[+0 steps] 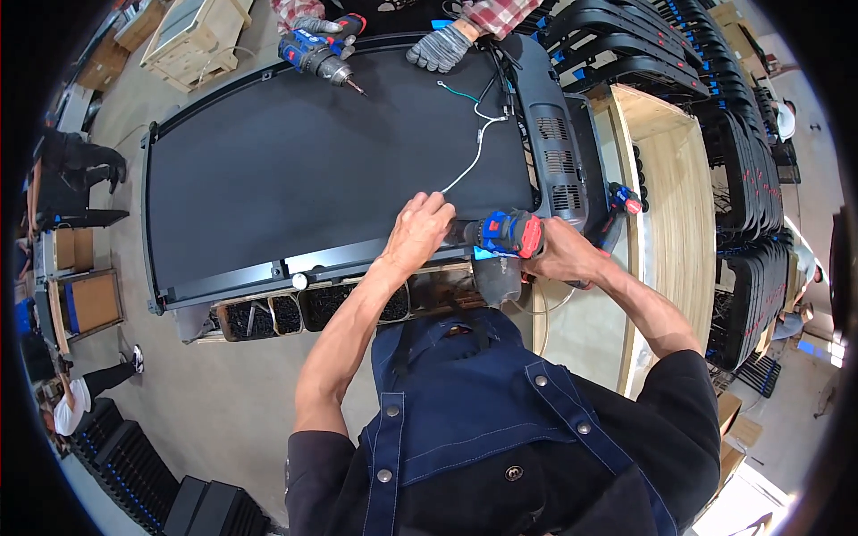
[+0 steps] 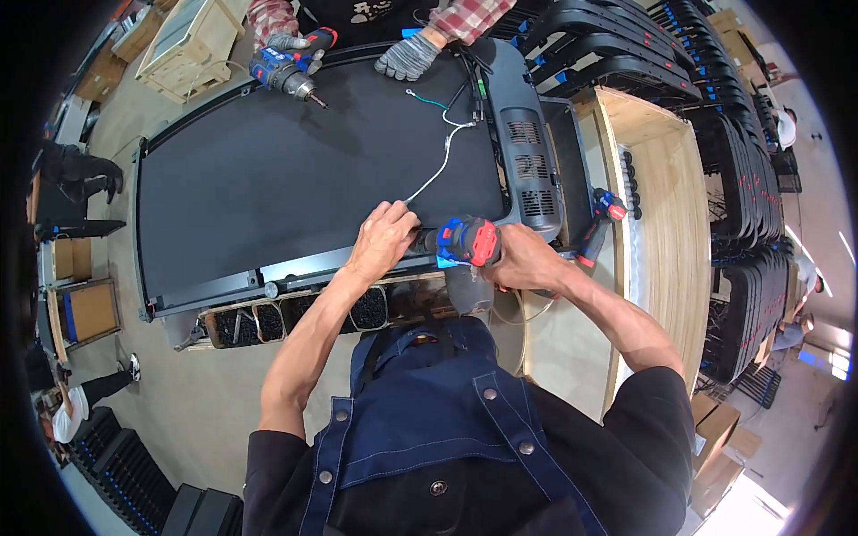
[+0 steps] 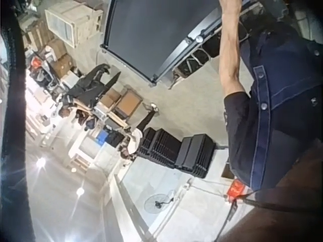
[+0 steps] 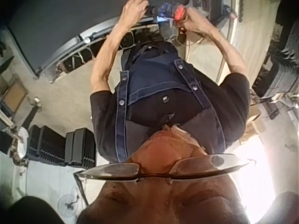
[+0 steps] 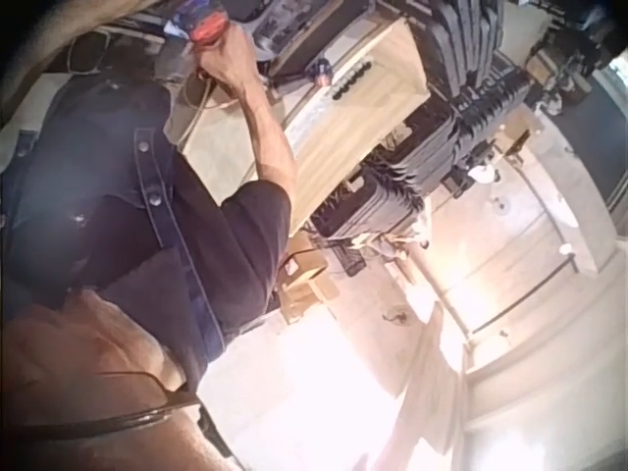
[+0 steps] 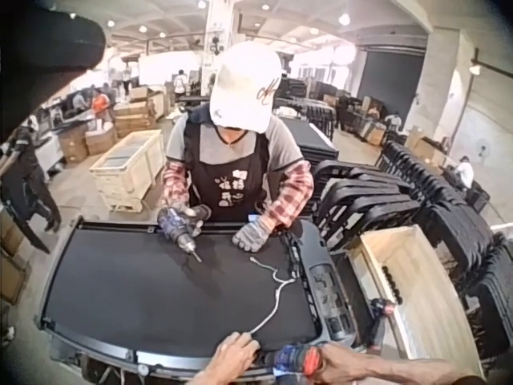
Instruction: Assembling treadmill components using power tools in a factory setting.
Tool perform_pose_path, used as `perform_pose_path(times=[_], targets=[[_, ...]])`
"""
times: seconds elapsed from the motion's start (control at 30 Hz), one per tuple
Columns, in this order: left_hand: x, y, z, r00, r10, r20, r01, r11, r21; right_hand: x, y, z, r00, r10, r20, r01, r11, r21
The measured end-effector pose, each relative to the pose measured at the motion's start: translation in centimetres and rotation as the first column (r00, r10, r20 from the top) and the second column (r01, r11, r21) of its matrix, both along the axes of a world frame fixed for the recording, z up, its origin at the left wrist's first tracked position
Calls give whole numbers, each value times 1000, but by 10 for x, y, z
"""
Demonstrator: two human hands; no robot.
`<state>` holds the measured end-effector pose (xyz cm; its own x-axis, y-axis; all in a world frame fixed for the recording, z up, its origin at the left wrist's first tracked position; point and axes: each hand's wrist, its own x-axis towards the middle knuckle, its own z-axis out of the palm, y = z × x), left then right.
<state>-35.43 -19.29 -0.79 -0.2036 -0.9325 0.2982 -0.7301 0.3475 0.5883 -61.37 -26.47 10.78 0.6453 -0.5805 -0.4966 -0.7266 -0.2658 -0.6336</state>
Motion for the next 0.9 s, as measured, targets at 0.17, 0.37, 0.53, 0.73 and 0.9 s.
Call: perform_pose_path(times=[0.17,0.37,0.53,0.73,0.9], targets=[[1,2,-2,1000,7,-7,-7,1000,10,13,-2,12,999,16,-30,-15,1000,24],[1,4,-3,1000,-2,1,2,999,40,26,-1,16,994,89,-67,-91,996,-26],[3,5,-11,999,-34,-21,36,998,56,58,3,34,871,300,-389,-391,903,-178],[1,-6,-20,989,-9,-146,6,1000,-25,84,-7,43,875,220,-431,-307,941,-143],[29,20,8,1000,30,-1,-30,998,-51,114,-13,36,659,285,-696,-357,933,45]])
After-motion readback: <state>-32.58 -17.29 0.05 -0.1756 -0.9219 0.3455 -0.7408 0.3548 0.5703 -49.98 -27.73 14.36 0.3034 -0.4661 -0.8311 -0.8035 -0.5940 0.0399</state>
